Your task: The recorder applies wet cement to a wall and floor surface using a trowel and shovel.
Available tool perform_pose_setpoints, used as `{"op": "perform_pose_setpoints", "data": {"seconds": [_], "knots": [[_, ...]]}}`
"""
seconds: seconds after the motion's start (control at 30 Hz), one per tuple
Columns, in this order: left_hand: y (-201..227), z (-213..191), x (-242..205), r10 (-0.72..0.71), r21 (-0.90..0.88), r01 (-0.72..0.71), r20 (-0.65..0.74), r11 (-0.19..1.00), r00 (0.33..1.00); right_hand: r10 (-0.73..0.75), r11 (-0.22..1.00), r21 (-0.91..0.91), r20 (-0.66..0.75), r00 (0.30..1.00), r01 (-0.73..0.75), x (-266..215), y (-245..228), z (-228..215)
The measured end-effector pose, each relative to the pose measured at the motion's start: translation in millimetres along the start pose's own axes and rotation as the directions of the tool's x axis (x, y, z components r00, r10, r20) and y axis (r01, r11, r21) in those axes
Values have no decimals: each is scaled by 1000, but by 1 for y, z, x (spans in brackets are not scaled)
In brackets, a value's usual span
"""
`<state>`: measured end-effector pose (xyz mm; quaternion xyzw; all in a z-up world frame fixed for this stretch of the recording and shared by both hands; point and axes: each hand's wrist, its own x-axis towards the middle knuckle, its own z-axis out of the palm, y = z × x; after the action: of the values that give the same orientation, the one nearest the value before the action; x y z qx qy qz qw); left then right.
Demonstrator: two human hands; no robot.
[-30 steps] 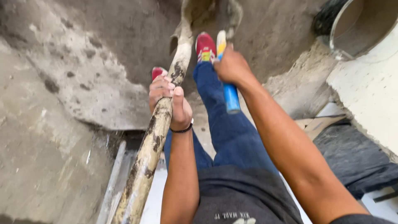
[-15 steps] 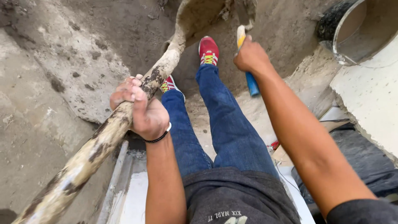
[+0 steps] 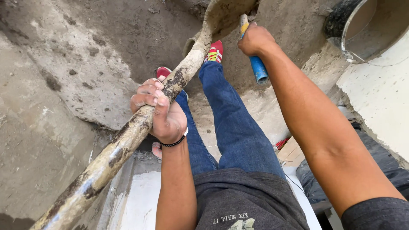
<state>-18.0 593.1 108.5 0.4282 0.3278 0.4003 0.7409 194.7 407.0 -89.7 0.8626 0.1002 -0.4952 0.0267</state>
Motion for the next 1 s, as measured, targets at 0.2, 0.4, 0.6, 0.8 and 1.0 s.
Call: {"op": "perform_pose_setpoints", "data": {"seconds": [0.2,0.4,0.6,0.8,1.0], "knots": [[-4,17,-5,39,9,-40,88,999,995,58,998,44,-77,995,-55,-7,5,-5],[-8,44,-39,60,70,-66,93,995,994,72,997,32,-65,995,-70,36,17,4],[-8,41,-31,76,291,-129,185,948,980,44,996,83,-49,998,-40,-4,-5,13],[-18,35,-18,92,352,-166,218,921,972,-4,984,175,-74,997,17,-29,-17,1],[-16,32,0,137,339,-203,207,918,969,-105,992,57,-69,992,109,-62,-30,-6]]}}
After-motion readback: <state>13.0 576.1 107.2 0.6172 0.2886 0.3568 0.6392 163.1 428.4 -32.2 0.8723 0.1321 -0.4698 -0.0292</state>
